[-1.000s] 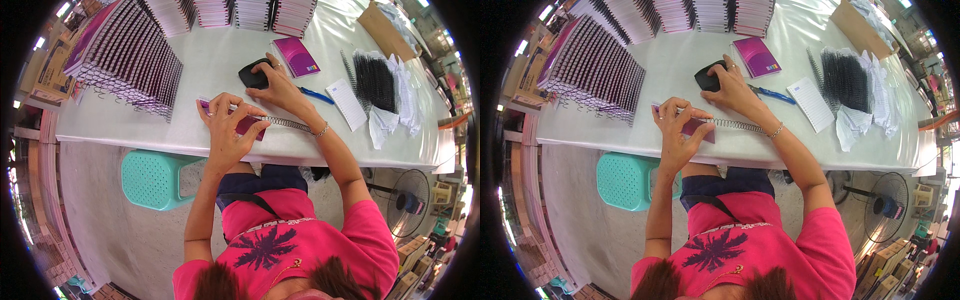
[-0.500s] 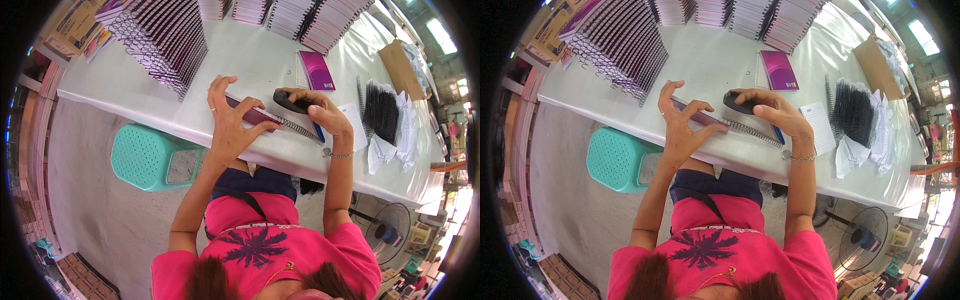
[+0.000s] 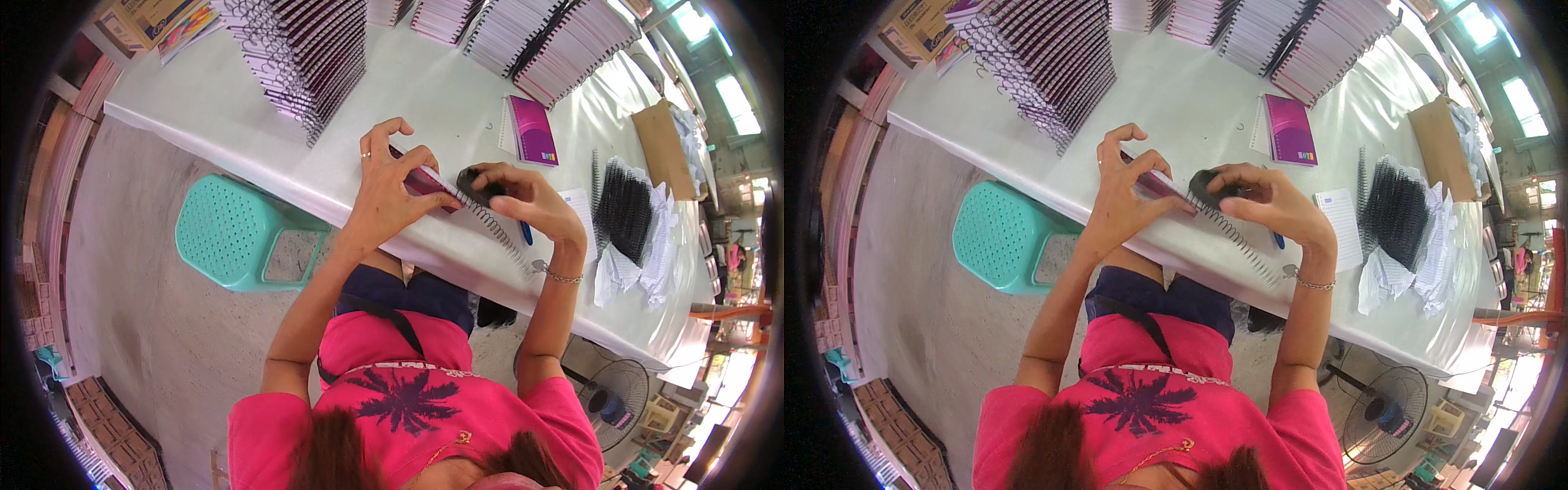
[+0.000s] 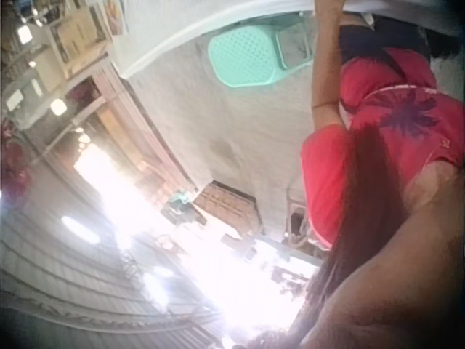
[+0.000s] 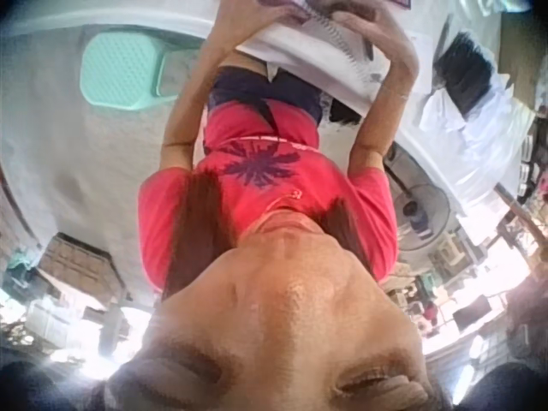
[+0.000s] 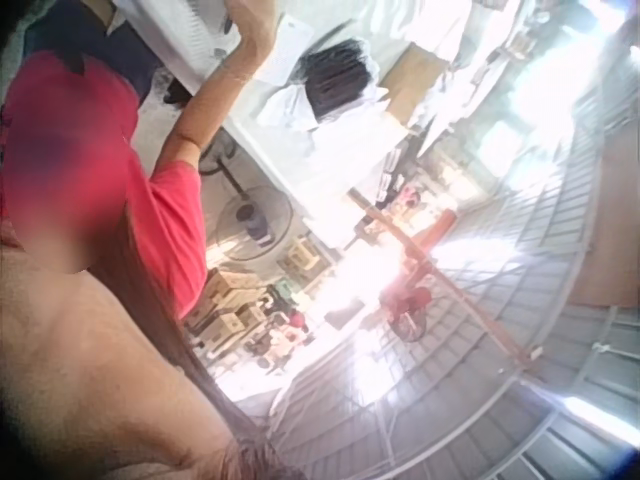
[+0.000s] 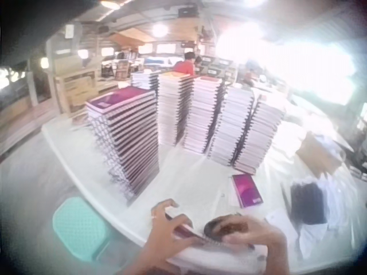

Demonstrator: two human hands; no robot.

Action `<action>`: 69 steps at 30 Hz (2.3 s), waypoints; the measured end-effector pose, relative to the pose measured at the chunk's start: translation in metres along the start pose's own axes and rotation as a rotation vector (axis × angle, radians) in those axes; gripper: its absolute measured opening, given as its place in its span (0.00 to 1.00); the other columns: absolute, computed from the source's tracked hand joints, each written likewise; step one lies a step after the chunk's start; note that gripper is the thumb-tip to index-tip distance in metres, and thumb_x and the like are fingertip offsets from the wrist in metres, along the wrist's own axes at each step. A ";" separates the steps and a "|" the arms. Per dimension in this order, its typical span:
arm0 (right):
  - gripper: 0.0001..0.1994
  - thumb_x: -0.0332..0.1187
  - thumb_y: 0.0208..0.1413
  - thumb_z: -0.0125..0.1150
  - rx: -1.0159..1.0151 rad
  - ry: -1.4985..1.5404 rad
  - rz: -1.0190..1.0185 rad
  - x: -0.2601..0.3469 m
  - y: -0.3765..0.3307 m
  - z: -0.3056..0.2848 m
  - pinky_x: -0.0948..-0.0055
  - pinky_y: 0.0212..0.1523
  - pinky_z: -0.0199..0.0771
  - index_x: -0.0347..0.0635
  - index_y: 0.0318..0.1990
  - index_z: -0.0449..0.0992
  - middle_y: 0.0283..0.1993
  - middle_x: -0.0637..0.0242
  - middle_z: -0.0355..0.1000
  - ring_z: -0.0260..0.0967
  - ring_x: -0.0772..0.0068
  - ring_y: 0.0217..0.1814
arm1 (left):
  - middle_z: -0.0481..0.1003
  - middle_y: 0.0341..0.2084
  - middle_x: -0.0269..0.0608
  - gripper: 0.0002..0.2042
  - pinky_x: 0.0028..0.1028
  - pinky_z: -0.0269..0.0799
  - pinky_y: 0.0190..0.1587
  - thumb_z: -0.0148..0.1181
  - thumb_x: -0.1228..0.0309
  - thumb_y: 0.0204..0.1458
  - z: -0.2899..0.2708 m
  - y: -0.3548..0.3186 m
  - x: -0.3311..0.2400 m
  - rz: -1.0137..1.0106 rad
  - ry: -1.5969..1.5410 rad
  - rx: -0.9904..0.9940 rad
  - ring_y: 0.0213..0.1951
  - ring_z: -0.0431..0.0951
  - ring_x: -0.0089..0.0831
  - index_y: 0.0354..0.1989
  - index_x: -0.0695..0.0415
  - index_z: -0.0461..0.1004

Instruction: The person binds notebooks by sliding a plastic spiral through pre-punched holes in a stack of paper and covers, then clips the excess spiral with a hand tool.

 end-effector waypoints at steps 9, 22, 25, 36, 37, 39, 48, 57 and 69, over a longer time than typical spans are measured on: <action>0.18 0.38 0.55 0.67 -0.080 -0.082 0.070 0.003 0.001 0.002 0.70 0.60 0.63 0.33 0.48 0.78 0.63 0.58 0.67 0.66 0.69 0.57 | 0.59 0.50 0.44 0.23 0.44 0.61 0.56 0.82 0.57 0.24 -0.002 0.007 0.011 0.063 -0.058 0.009 0.54 0.58 0.50 0.29 0.50 0.77; 0.22 0.41 0.51 0.70 -0.065 0.097 -0.077 0.005 -0.006 0.016 0.70 0.62 0.61 0.35 0.48 0.76 0.61 0.59 0.67 0.64 0.68 0.60 | 0.60 0.49 0.41 0.20 0.40 0.63 0.56 0.80 0.64 0.27 -0.007 0.005 0.018 0.087 -0.124 0.069 0.54 0.59 0.46 0.32 0.50 0.78; 0.26 0.46 0.49 0.71 -0.120 0.098 -0.035 0.011 -0.010 0.026 0.70 0.62 0.60 0.35 0.49 0.76 0.61 0.58 0.67 0.64 0.68 0.60 | 0.60 0.49 0.41 0.20 0.39 0.63 0.56 0.79 0.65 0.27 -0.010 0.007 0.014 0.049 -0.143 0.103 0.55 0.59 0.46 0.31 0.50 0.78; 0.19 0.40 0.50 0.72 -0.421 -0.664 0.052 0.012 0.012 0.028 0.67 0.60 0.64 0.39 0.47 0.80 0.62 0.56 0.66 0.66 0.68 0.58 | 0.60 0.46 0.40 0.21 0.40 0.62 0.56 0.81 0.62 0.25 -0.010 0.006 0.018 0.082 -0.188 0.059 0.53 0.60 0.45 0.30 0.51 0.78; 0.18 0.37 0.52 0.70 -0.345 -0.438 0.012 0.013 0.005 0.023 0.68 0.59 0.64 0.38 0.48 0.79 0.61 0.56 0.67 0.67 0.68 0.55 | 0.60 0.45 0.40 0.21 0.41 0.63 0.56 0.81 0.61 0.24 -0.009 0.009 0.018 0.087 -0.193 0.041 0.52 0.59 0.45 0.30 0.51 0.79; 0.19 0.36 0.53 0.69 -0.194 -0.097 -0.032 0.010 -0.004 0.027 0.68 0.59 0.64 0.36 0.49 0.79 0.61 0.58 0.67 0.67 0.68 0.55 | 0.60 0.45 0.40 0.20 0.40 0.60 0.56 0.80 0.64 0.25 -0.012 0.008 0.018 0.069 -0.190 0.067 0.52 0.60 0.44 0.29 0.51 0.78; 0.24 0.39 0.49 0.72 -0.038 -0.021 -0.165 0.032 -0.019 0.040 0.68 0.67 0.57 0.35 0.51 0.78 0.62 0.55 0.66 0.63 0.63 0.65 | 0.60 0.44 0.38 0.18 0.38 0.59 0.56 0.78 0.67 0.26 -0.011 0.009 0.019 0.086 -0.168 0.108 0.51 0.60 0.41 0.29 0.50 0.78; 0.17 0.36 0.52 0.69 -0.345 -0.458 -0.079 0.008 0.009 0.033 0.72 0.58 0.64 0.36 0.47 0.80 0.58 0.57 0.69 0.66 0.71 0.55 | 0.60 0.42 0.38 0.22 0.39 0.59 0.56 0.82 0.62 0.22 -0.011 0.012 0.018 0.076 -0.134 0.133 0.50 0.60 0.42 0.29 0.51 0.78; 0.18 0.39 0.51 0.69 -0.394 -0.541 -0.014 0.001 0.012 0.039 0.70 0.61 0.62 0.39 0.47 0.80 0.59 0.58 0.68 0.64 0.67 0.61 | 0.60 0.44 0.39 0.25 0.34 0.64 0.53 0.80 0.66 0.28 -0.015 0.011 0.018 0.029 -0.232 0.157 0.49 0.63 0.39 0.37 0.52 0.73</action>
Point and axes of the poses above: each hand's wrist, its own y-axis towards the middle knuckle, its own z-axis out of the palm, x = y × z, the point moved 1 cm from there along y, towards the middle knuckle
